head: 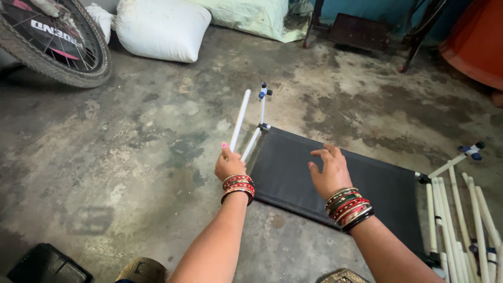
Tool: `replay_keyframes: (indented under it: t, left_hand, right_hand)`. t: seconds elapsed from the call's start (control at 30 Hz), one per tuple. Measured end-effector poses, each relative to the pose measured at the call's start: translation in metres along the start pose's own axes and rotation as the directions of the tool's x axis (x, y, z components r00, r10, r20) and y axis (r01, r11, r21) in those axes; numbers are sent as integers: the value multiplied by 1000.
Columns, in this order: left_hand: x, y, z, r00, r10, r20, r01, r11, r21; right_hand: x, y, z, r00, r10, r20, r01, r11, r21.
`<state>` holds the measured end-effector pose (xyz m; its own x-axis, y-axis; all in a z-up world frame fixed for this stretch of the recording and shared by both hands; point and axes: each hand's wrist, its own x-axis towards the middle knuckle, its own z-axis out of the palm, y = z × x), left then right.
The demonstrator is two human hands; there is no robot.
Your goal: The person sits on the floor and assembles a folding fabric cot, inserting white tubular frame poles into the fabric sleeves and plastic corner joints, and detaching and reattaching poles on the cot frame. They handle loose poles from a pile beside them and press joints into place by hand.
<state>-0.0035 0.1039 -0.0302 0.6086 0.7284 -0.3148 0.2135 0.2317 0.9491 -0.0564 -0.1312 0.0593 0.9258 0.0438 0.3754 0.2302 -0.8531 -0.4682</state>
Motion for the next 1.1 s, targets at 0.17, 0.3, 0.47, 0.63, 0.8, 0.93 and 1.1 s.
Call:
replay_keyframes:
  t: [0.17,0.3,0.47,0.63,0.8,0.93,1.1]
  left_hand:
    - [7,-26,7,964,263,-41,-239,924,299]
    - [-19,-32,25,855,397,333,-492,824,280]
    - [-74,-10,35,493,597,632,-810,580,84]
    - [-122,7,49,339,462,820,-761,647,-50]
    - [-152,5,79,167,494,853,-814,557,-162]
    - [-178,-5,107,143,545,826,-874,461,-152]
    - [-206,-22,122,7,408,913,-939,317,-134]
  right_hand:
    - [-1,-1,0,1000,12,6,-12,1000,-9]
    - [-7,12,-13,997,-42,-60,39,998,-49]
    - [-23,51,-43,992,-61,-113,38,980,-193]
    - [-53,102,-77,999,-3,-48,-18,900,-435]
    - [-94,162,-109,990,135,-47,-140,852,-504]
    - [-138,226,-124,927,322,-190,-372,846,-381]
    - [-204,327,-124,775,469,-423,-615,713,-336]
